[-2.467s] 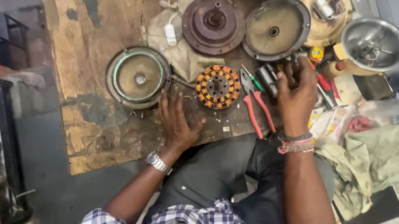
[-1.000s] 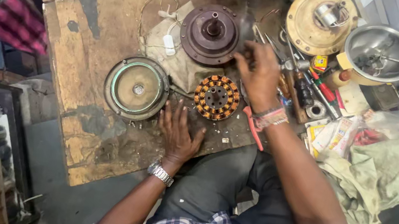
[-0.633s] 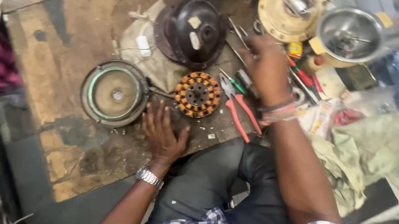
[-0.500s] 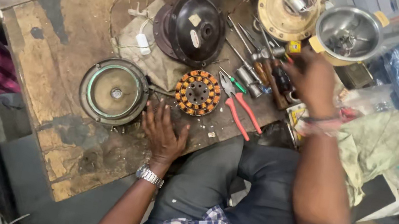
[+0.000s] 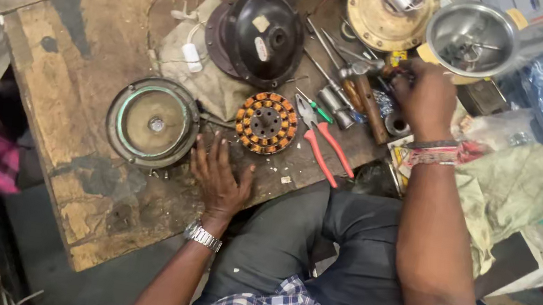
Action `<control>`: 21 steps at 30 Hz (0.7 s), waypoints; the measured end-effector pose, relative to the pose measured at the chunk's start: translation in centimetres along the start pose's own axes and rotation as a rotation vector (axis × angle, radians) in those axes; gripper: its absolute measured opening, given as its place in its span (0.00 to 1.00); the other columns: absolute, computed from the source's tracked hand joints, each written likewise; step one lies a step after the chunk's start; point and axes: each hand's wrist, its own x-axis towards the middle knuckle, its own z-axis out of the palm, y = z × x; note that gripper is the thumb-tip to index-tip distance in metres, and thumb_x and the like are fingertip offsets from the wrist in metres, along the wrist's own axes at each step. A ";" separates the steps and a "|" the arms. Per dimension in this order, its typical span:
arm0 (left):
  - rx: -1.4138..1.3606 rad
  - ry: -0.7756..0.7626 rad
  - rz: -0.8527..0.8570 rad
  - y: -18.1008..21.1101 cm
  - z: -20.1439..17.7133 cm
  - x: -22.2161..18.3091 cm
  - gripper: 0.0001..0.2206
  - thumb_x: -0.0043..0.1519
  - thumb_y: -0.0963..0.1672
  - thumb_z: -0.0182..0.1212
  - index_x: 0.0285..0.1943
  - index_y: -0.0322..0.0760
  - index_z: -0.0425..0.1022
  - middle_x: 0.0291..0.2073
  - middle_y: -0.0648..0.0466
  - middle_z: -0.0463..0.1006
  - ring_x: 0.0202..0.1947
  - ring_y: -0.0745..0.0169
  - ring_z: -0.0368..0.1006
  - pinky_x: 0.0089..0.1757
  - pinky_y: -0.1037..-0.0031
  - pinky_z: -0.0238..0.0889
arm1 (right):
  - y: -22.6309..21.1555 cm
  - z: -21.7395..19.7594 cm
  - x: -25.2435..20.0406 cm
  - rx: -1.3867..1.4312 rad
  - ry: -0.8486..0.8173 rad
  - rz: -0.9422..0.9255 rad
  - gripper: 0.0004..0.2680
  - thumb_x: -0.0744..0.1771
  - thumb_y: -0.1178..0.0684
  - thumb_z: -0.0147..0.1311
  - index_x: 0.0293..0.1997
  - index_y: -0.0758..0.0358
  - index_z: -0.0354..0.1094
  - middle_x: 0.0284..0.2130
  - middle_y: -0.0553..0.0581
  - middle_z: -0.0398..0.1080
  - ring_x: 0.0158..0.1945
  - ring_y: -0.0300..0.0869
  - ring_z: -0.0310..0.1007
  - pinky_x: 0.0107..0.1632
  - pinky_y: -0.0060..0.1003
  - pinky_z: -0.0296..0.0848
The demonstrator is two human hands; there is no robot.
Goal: The person uses a screwdriver and pliers to adjust and remove small components from a circular copper-wound electrical part on a workbench. They rotate the part, pry at slots, and place removed pieces on the table while other motor housings and tools remain nearby.
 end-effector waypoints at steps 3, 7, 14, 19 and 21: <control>-0.005 -0.012 0.006 0.0 -0.2 0.1 0.35 0.65 0.53 0.61 0.75 0.32 0.52 0.75 0.42 0.55 0.77 0.33 0.42 0.69 0.39 0.36 | 0.9 -0.4 0.1 0.090 0.093 0.005 0.09 0.65 0.56 0.62 0.48 0.59 0.77 0.41 0.65 0.77 0.46 0.55 0.78 0.50 0.49 0.74; -0.002 -0.028 0.016 0.1 -0.3 0.1 0.35 0.65 0.52 0.61 0.76 0.32 0.52 0.75 0.41 0.55 0.78 0.32 0.41 0.69 0.39 0.36 | 0.3 1.4 0.3 -0.034 0.270 -0.149 0.06 0.64 0.56 0.65 0.42 0.61 0.77 0.39 0.65 0.76 0.46 0.59 0.75 0.50 0.53 0.72; 0.010 -0.029 0.007 0.0 -0.2 -0.1 0.35 0.65 0.53 0.61 0.76 0.33 0.52 0.75 0.41 0.56 0.78 0.32 0.41 0.69 0.40 0.36 | -1.0 1.9 -0.9 -0.076 -0.028 -0.030 0.08 0.64 0.49 0.64 0.44 0.56 0.77 0.39 0.63 0.76 0.43 0.60 0.75 0.44 0.57 0.70; 0.012 -0.020 0.014 0.0 -0.1 0.1 0.34 0.66 0.53 0.61 0.76 0.33 0.52 0.75 0.42 0.57 0.78 0.33 0.42 0.70 0.40 0.36 | -2.3 4.3 -1.0 -0.360 -0.238 -0.011 0.19 0.60 0.41 0.68 0.47 0.62 0.71 0.35 0.65 0.77 0.41 0.58 0.77 0.43 0.60 0.68; 0.004 -0.016 0.015 0.1 -0.2 0.1 0.34 0.66 0.52 0.60 0.76 0.33 0.52 0.75 0.42 0.57 0.78 0.33 0.41 0.69 0.40 0.36 | -2.5 4.9 -0.8 -0.309 -0.184 -0.046 0.14 0.64 0.43 0.64 0.48 0.60 0.71 0.35 0.65 0.78 0.41 0.59 0.78 0.42 0.59 0.68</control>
